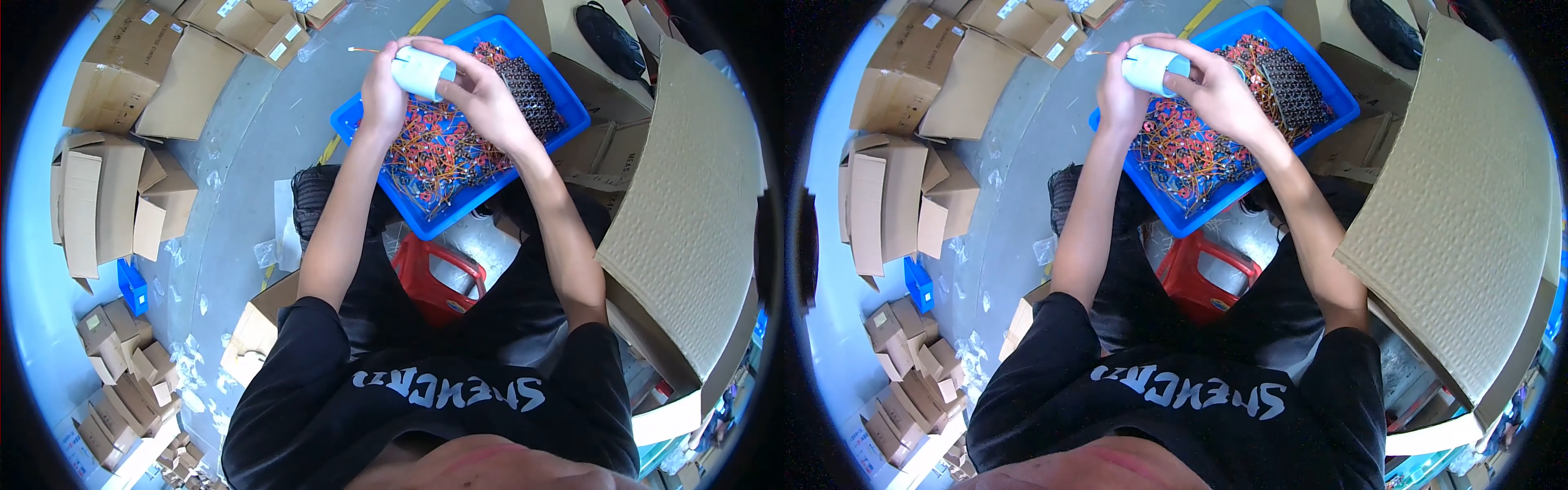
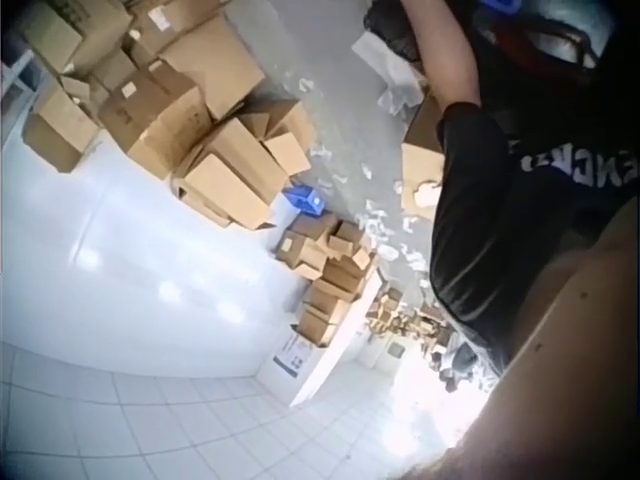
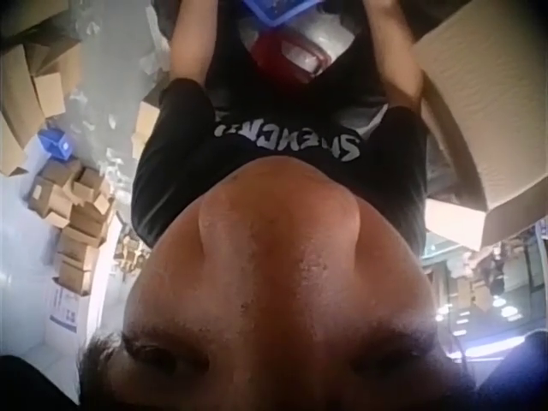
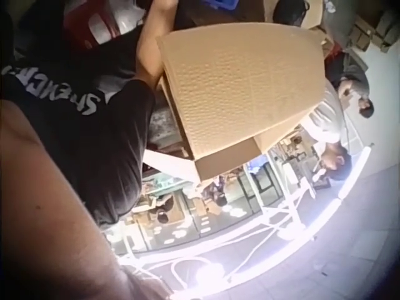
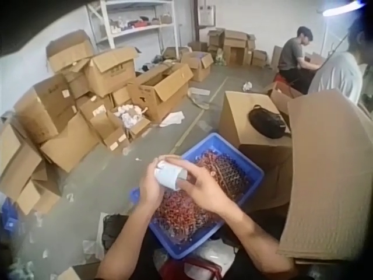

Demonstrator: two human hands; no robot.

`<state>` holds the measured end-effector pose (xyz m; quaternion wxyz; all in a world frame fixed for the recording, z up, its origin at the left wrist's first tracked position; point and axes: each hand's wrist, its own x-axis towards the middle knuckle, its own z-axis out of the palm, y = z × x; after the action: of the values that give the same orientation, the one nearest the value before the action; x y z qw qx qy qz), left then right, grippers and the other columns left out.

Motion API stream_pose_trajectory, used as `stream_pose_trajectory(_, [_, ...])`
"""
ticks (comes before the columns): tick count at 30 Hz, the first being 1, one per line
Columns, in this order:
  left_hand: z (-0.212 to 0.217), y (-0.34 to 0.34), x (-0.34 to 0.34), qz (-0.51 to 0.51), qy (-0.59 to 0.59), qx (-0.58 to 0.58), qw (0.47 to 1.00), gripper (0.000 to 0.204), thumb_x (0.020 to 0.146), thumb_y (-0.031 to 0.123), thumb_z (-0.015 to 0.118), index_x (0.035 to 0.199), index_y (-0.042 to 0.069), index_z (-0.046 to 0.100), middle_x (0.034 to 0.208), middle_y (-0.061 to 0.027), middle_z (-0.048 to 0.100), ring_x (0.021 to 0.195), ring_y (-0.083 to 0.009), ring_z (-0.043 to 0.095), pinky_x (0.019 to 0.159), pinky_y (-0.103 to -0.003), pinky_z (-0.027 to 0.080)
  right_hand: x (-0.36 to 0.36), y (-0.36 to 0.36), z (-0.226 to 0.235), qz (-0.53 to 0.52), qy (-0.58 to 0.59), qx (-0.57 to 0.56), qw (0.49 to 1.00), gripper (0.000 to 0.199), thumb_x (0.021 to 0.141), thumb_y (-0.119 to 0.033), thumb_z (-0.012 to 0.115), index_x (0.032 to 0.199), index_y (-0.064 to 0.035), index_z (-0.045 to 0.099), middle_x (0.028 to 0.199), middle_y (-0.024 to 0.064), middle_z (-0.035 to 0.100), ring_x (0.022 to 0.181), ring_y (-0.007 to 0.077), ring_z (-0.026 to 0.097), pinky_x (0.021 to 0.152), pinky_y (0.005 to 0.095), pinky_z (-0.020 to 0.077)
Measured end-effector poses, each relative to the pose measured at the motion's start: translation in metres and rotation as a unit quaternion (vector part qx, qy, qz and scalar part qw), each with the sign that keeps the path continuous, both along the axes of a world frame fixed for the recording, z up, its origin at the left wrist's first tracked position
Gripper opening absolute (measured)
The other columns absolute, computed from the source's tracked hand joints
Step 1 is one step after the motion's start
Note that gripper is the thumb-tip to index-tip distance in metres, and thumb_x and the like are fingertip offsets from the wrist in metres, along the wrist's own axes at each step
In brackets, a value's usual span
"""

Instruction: Assembling small plastic components from a bin and placing them into a large cardboard box.

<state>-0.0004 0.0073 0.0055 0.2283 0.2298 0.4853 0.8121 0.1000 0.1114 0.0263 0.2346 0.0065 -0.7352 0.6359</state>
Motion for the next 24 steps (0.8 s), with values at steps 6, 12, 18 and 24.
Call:
stream_pose_trajectory(6, [-0.007,-0.008,-0.001,0.197,0.331,-0.225,0.895,0.036,0.097,0.022,0.038,0.081,0.000,0.062,0.080,-0.0113,0.061,0.071,-0.0255,0.060,0.065,-0.035,0.045,0.008,0.010,0.006,-0.044,-0.014,0.197,0.979,0.038,0.083,-0.006,0.061,0.120,-0.0095,0.056,0.093,0.0203,0.064,0.078,0.0267,0.066,0.066,0.0330,0.0508])
stream_pose_trajectory(12, [-0.001,-0.010,0.004,0.244,0.426,-0.324,0.808,0.024,0.090,0.021,0.054,0.078,0.001,0.062,0.078,-0.0102,0.060,0.065,-0.0278,0.058,0.059,-0.035,0.045,0.003,0.013,-0.009,-0.112,-0.012,0.252,0.961,0.036,0.082,-0.006,0.062,0.118,-0.0098,0.057,0.092,0.0209,0.064,0.076,0.0283,0.066,0.066,0.0354,0.0511])
stream_pose_trajectory(18, [-0.015,0.007,0.016,0.143,0.426,-0.224,0.865,0.018,0.082,0.019,0.064,0.080,0.002,0.062,0.081,-0.0104,0.062,0.069,-0.0293,0.060,0.060,-0.036,0.047,-0.003,0.037,-0.036,-0.113,-0.166,0.269,0.942,0.033,0.084,-0.017,0.063,0.114,-0.0030,0.057,0.078,0.0218,0.064,0.066,0.0327,0.065,0.063,0.0398,0.0520])
stream_pose_trajectory(24, [-0.055,0.006,0.000,0.077,0.404,-0.348,0.843,0.013,0.080,0.011,0.065,0.089,0.003,0.062,0.085,-0.0126,0.066,0.078,-0.0277,0.065,0.069,-0.034,0.051,-0.006,0.054,-0.050,-0.021,-0.313,0.206,0.927,0.032,0.084,-0.022,0.062,0.109,-0.0014,0.059,0.081,0.0212,0.065,0.066,0.0289,0.067,0.063,0.0372,0.0532])
